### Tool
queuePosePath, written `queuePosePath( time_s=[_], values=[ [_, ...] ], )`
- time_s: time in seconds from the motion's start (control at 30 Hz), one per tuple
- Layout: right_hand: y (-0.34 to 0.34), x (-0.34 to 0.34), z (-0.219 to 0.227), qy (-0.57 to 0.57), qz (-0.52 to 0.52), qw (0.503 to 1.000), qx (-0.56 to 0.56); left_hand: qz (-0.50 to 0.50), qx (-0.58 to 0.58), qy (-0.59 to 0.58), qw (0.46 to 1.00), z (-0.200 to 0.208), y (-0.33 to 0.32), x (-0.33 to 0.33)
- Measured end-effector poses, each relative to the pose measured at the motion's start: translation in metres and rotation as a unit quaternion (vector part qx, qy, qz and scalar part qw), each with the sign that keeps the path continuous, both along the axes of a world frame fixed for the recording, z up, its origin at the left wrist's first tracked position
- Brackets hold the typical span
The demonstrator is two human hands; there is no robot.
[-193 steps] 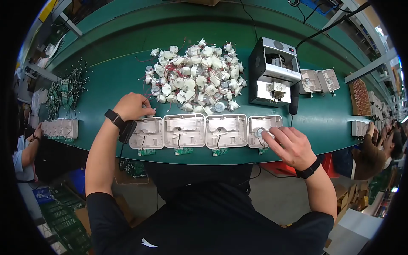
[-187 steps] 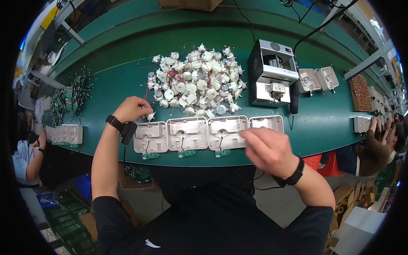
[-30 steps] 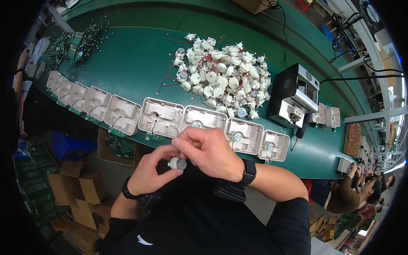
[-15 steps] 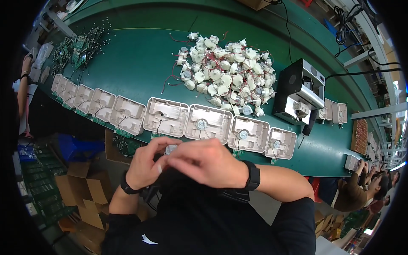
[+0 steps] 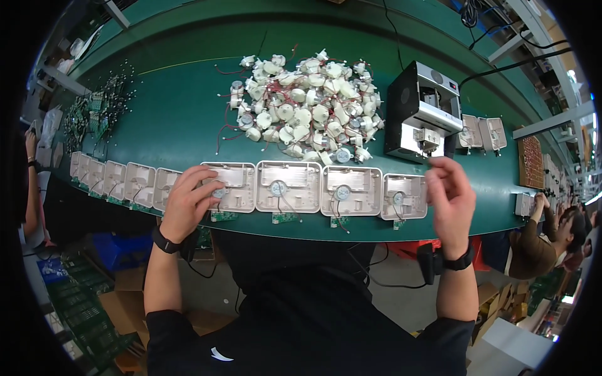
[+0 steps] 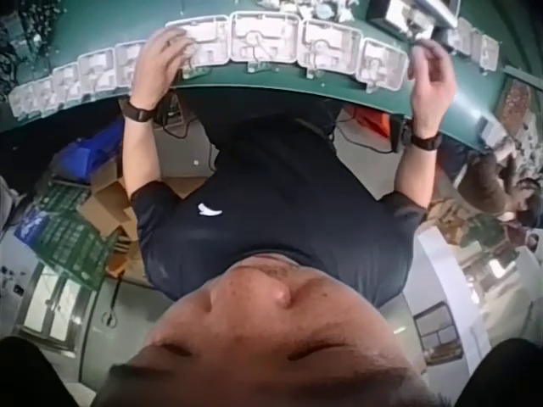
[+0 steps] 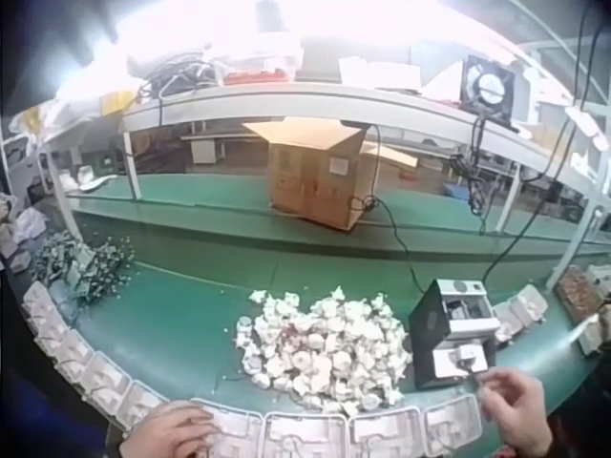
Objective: The person picks up a motor and a plastic housing, places the motor into the housing, and secures it by driving screws with a power screwdriver. This process is repeated for other housings on the table, with the person occasionally picking up additional motors and circuit boards.
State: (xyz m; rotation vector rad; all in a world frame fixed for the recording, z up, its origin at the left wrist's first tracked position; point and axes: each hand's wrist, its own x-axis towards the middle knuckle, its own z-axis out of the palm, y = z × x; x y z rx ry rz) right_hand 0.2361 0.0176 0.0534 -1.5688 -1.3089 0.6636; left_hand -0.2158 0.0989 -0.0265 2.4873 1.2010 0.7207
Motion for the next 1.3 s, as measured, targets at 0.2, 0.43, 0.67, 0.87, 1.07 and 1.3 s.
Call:
queuePosePath(
  time_s=[0.2, 0.43, 0.67, 0.87, 1.07, 1.3],
  values=[
    [0.012, 0.146, -0.028, -0.145, -0.167, 0.975, 0.012, 0.034, 0.024, 0.007, 0.999, -0.021, 0.016, 0.030],
    [0.111, 0.234, -0.100, -0.057, -0.195, 0.979, -0.034, 0.089, 0.040, 0.132, 0.986, 0.016, 0.003, 0.041],
    [0.124, 0.258, -0.100, 0.122, -0.177, 0.967, -0.137, 0.067, 0.026, 0.131, 0.989, 0.026, 0.011, 0.079],
    [0.139, 0.261, -0.098, -0.043, -0.142, 0.989, -0.028, 0.053, 0.033, 0.130, 0.990, 0.032, 0.001, 0.094],
    [0.128, 0.240, -0.076, 0.159, -0.080, 0.984, 0.010, 0.045, 0.018, 0.117, 0.992, 0.032, -0.002, 0.095],
    [0.066, 0.185, 0.034, 0.204, -0.067, 0.953, 0.214, 0.063, 0.002, 0.083, 0.995, 0.011, -0.003, 0.079]
  ],
)
